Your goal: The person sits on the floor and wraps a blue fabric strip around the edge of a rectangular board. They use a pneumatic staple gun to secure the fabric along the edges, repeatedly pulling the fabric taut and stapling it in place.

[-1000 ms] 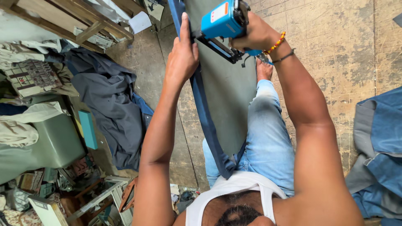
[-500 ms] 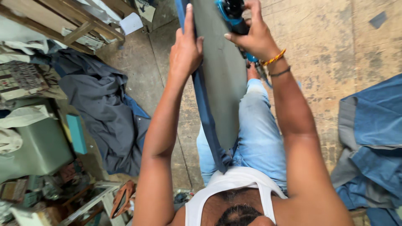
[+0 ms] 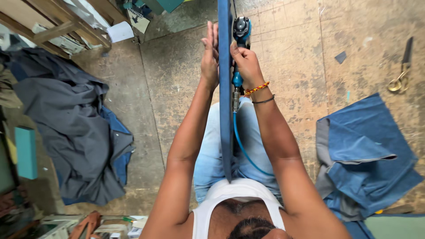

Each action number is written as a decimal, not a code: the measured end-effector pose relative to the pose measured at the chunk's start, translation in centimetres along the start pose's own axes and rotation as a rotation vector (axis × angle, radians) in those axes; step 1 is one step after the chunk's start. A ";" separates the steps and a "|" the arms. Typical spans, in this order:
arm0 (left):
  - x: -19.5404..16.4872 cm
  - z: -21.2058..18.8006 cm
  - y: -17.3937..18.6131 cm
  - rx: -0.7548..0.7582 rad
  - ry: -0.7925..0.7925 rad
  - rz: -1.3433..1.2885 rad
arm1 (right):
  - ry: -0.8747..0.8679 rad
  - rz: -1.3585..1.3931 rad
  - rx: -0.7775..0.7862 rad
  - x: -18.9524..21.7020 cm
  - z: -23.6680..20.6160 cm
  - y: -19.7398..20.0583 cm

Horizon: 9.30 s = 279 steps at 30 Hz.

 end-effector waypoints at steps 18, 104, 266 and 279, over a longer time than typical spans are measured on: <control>2.2 -1.9 2.1 0.024 -0.065 0.121 | -0.050 -0.101 -0.131 0.9 0.6 -3.7; -4.0 -4.9 5.3 -0.288 -0.014 1.357 | 0.466 -0.441 0.589 1.3 1.0 6.1; -2.5 -15.0 -0.3 -0.295 0.043 1.309 | 0.211 -0.321 0.502 0.8 -10.5 6.9; 1.9 -15.4 -1.3 -0.091 -0.098 0.642 | 0.694 -0.631 0.123 2.7 -17.5 4.5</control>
Point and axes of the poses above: each hand's wrist, its own z-axis towards the middle knuckle, its own y-axis out of the back of the hand, x = y × z, the point moved 1 cm from there along z, towards the middle knuckle, and after that the axes turned 11 degrees about y, right-handed, at the moved point
